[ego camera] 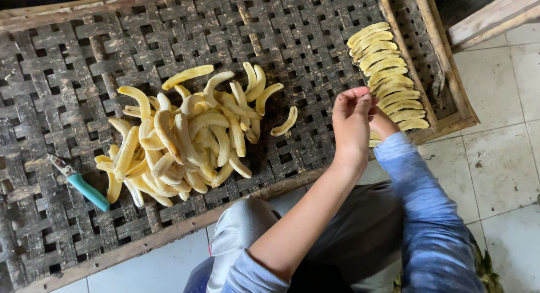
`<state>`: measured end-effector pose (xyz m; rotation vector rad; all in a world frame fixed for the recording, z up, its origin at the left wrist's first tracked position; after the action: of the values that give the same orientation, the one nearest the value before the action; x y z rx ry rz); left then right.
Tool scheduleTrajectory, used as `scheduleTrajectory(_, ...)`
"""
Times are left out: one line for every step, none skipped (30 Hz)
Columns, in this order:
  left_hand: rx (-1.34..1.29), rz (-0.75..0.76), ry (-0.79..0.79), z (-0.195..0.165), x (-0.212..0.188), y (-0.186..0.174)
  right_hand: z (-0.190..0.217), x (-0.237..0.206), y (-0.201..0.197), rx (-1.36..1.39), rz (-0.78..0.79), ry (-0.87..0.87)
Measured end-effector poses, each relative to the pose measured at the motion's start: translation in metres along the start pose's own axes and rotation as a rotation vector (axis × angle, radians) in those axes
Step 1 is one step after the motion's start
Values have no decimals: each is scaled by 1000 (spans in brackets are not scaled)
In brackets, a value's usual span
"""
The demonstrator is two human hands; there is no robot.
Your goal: The person sits at a woven bamboo tray and peels small bananas with a small knife, one at a time. They trim the peel and tips, place the peeled banana into a growing pile, and arrange finished bananas into a neat stack at the far end of the tray.
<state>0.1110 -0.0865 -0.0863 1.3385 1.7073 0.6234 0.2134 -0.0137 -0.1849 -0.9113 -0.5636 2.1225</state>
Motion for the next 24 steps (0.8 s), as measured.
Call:
scheduleTrajectory(-3, 2, -12, 3, -2, 1, 18, 8, 3, 11, -46, -29)
scheduleTrajectory(-5, 7, -26, 7, -4, 1, 38, 20, 10, -28, -118, -48)
scheduleTrajectory(12, 21, -33, 10, -4, 1, 58, 29, 15, -75, -186, -62)
scheduleTrajectory(32, 35, -38, 12, -4, 1, 83, 36, 21, -107, -250, -94)
scheduleTrajectory(53, 48, -44, 15, -4, 2, 99, 38, 29, -204, -286, -59)
scheduleTrajectory(67, 58, -39, 18, -5, 2, 108, 39, 35, -308, -318, -6)
scheduleTrajectory(83, 67, -36, 20, -6, 1, 120, 38, 41, -381, -341, 39)
scheduleTrajectory(99, 72, -39, 24, -9, -2, 125, 36, 49, -443, -282, 159)
scheduleTrajectory(126, 68, -43, 27, -11, -3, 138, 35, 54, -428, -315, 117)
scheduleTrajectory(149, 74, -42, 30, -10, -2, 150, 34, 56, -420, -357, 73)
scheduleTrajectory(170, 81, -42, 32, -9, 0, 161, 32, 58, -413, -400, 30)
scheduleTrajectory(177, 86, -36, 34, -9, 1, 169, 31, 62, -383, -399, 19)
scheduleTrajectory(185, 90, -31, 35, -8, 2, 175, 31, 67, -351, -399, 8)
scheduleTrajectory(193, 98, -26, 35, -8, 3, 179, 32, 70, -319, -402, -3)
scheduleTrajectory(196, 95, -33, 34, -7, 4, 181, 34, 74, -276, -404, 2)
scheduleTrajectory(199, 94, -39, 33, -6, 4, 181, 36, 76, -233, -408, 5)
scheduleTrajectory(202, 92, -45, 32, -6, 4, 179, 39, 77, -190, -411, 8)
scheduleTrajectory(193, 89, -45, 29, -6, 4, 176, 42, 78, 2, -375, -41)
scheduleTrajectory(185, 89, -45, 26, -5, 4, 172, 46, 75, 193, -339, -89)
scheduleTrajectory(178, 89, -48, 23, -5, 4, 166, 49, 70, 385, -302, -136)
scheduleTrajectory(141, 94, -67, 20, -4, 5, 151, 51, 64, 522, -229, -43)
scheduleTrajectory(103, 97, -88, 17, -4, 5, 134, 51, 58, 659, -154, 53)
scheduleTrajectory(65, 98, -111, 14, -3, 6, 130, 52, 42, 570, -91, -92)
scheduleTrajectory(53, 94, -89, 9, -3, 6, 122, 47, 29, 478, -27, -234)
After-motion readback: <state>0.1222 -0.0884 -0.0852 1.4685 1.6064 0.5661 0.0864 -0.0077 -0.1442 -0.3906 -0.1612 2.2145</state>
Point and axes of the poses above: each hand's wrist, its own x-axis towards the middle knuckle, its own y-axis out of the palm, z = x × y, the point moved 6 cm from there along x, towards the middle knuckle, and after that the axes turned 1 degree about z, right-handed, at the moved point
